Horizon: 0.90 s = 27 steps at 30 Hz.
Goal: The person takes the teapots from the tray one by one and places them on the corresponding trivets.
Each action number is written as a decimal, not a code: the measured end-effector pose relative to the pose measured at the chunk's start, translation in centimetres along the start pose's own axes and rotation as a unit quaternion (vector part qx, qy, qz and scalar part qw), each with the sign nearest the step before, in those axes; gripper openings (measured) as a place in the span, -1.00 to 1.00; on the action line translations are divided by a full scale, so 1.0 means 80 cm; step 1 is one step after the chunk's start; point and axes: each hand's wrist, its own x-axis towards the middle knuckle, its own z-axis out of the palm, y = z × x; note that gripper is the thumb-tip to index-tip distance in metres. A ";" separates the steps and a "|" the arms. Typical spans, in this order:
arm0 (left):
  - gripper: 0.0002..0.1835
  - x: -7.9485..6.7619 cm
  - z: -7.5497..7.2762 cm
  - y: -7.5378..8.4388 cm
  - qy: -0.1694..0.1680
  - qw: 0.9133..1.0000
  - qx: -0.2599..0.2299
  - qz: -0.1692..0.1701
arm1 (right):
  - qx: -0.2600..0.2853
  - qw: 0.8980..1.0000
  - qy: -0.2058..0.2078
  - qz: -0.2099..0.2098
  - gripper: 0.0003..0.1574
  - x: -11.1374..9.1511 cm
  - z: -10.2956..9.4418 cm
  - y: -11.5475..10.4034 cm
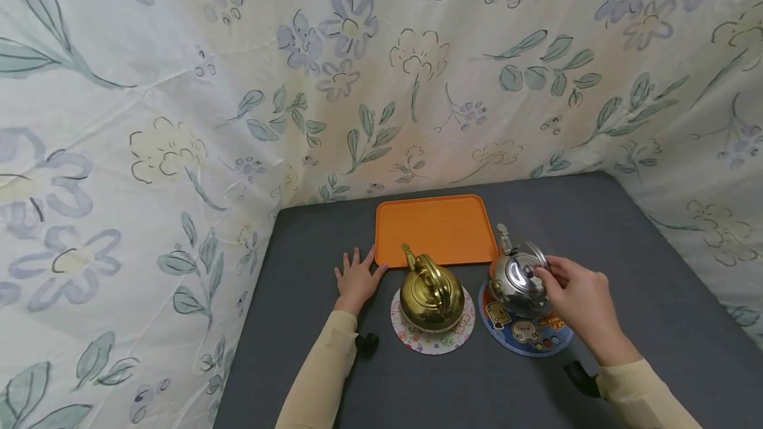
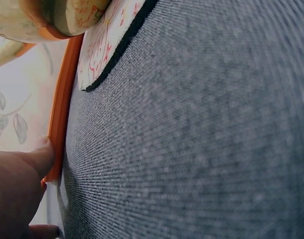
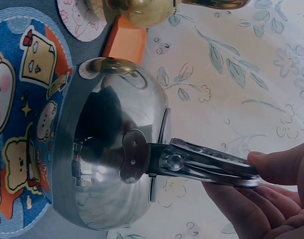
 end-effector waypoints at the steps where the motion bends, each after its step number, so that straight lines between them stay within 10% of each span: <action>1: -0.26 0.000 0.000 0.000 0.000 1.000 -0.002 0.001 | -0.002 1.000 0.001 0.001 -0.59 -0.002 0.000 0.001; 27: -0.26 -0.007 0.004 -0.009 0.003 1.000 -0.002 0.011 | -0.004 1.000 0.004 0.003 -0.61 -0.038 0.012 -0.001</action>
